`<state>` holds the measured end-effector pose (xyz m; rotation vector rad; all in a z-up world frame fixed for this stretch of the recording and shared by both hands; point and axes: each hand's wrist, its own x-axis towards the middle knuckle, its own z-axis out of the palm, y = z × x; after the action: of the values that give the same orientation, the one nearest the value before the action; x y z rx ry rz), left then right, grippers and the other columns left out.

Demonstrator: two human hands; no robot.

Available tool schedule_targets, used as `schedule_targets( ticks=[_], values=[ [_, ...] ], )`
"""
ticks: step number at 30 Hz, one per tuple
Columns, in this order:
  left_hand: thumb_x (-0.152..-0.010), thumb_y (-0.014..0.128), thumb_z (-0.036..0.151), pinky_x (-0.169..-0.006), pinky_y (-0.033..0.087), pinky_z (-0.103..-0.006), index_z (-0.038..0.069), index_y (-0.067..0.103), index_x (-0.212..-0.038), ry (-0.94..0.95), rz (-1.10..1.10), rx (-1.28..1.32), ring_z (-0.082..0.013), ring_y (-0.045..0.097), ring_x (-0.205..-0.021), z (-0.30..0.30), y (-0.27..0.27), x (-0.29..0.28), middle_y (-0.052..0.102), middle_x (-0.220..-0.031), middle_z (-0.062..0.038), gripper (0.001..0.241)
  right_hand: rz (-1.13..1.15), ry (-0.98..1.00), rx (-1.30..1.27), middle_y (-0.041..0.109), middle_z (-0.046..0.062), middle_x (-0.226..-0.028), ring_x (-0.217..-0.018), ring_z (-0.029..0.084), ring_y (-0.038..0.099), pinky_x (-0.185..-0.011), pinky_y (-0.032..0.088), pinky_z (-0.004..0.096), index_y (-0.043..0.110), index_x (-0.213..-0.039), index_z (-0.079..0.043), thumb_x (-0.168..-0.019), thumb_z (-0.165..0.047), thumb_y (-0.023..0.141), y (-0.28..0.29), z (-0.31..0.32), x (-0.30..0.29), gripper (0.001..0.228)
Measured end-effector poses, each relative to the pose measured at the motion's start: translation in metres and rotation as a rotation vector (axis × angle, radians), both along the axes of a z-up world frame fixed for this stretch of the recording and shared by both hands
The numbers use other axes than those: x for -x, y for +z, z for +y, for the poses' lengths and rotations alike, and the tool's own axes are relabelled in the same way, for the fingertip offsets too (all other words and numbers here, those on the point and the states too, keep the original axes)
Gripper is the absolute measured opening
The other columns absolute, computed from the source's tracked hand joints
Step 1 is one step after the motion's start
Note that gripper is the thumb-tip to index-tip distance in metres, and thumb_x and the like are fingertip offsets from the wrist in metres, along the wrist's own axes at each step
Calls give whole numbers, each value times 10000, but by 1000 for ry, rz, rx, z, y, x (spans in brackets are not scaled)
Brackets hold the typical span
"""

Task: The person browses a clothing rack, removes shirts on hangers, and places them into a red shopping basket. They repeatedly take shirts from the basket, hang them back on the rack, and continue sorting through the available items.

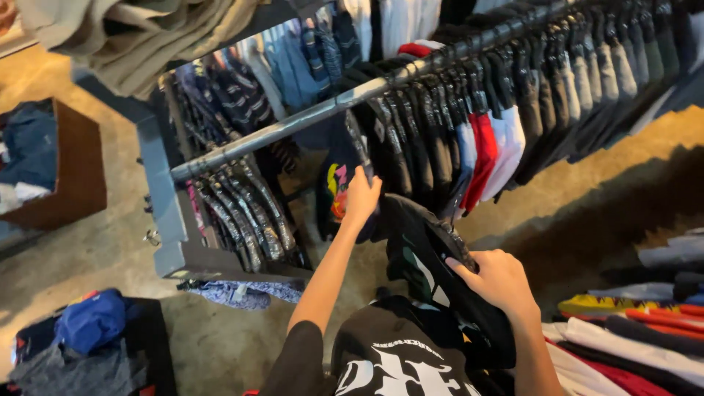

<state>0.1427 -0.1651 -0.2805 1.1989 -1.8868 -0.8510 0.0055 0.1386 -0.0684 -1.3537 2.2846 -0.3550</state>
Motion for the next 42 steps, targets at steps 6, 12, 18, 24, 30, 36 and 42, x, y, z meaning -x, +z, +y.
schedule_targets(
  ticks=[6, 12, 18, 24, 30, 36, 42],
  values=[
    [-746, 829, 454, -715, 537, -515, -54, 577, -1085, 31, -8, 323, -504, 658, -849, -15, 4, 68, 658, -941, -324, 661, 76, -73, 26, 681, 155, -618, -653, 375, 682, -634, 528, 473, 777, -770, -101, -835, -564, 642, 0, 17, 14, 486],
    [-753, 780, 359, -704, 561, -490, 13, 682, -901, 227, 83, -94, -407, 717, -771, -12, 1, 63, 716, -786, -203, 388, 91, 13, 37, 682, 177, -642, -671, 380, 682, -645, 531, 481, 767, -772, -84, -813, -568, 653, -2, 9, 34, 499],
    [-773, 752, 315, -683, 539, -470, 9, 635, -833, 365, 100, -92, -384, 694, -693, 6, 18, -14, 688, -725, -196, 333, -10, 171, -108, 688, 170, -663, -690, 375, 679, -671, 525, 472, 772, -788, -79, -827, -516, 642, 6, -6, 33, 457],
    [-785, 754, 316, -721, 541, -471, 10, 631, -879, 381, 22, -174, -371, 691, -722, 17, 39, -81, 692, -761, -194, 343, -113, 347, -41, 676, 177, -647, -652, 372, 674, -645, 528, 460, 749, -771, -48, -823, -506, 651, -3, -9, 47, 472],
    [-761, 795, 289, -862, 531, -522, 39, 540, -1196, 455, -82, -105, -456, 658, -988, 16, 50, -99, 677, -1056, -236, 563, 9, 302, 104, 663, 184, -618, -650, 385, 640, -609, 490, 481, 702, -622, -11, -755, -504, 721, 16, 7, 60, 512],
    [-754, 788, 180, -918, 507, -519, 85, 423, -1403, 408, -68, -88, -474, 607, -1098, 35, 78, -77, 572, -1270, -256, 751, -215, 221, 195, 668, 187, -648, -604, 370, 664, -628, 512, 444, 710, -759, -12, -864, -492, 644, 17, -46, 58, 496],
    [-733, 748, 42, -972, 485, -506, 83, 338, -1519, 341, -76, 24, -488, 568, -1147, 38, 72, -76, 557, -1265, -283, 888, -78, 270, 303, 684, 219, -720, -712, 413, 675, -665, 510, 500, 752, -797, -40, -897, -573, 630, -36, -187, 28, 555]
  ],
)
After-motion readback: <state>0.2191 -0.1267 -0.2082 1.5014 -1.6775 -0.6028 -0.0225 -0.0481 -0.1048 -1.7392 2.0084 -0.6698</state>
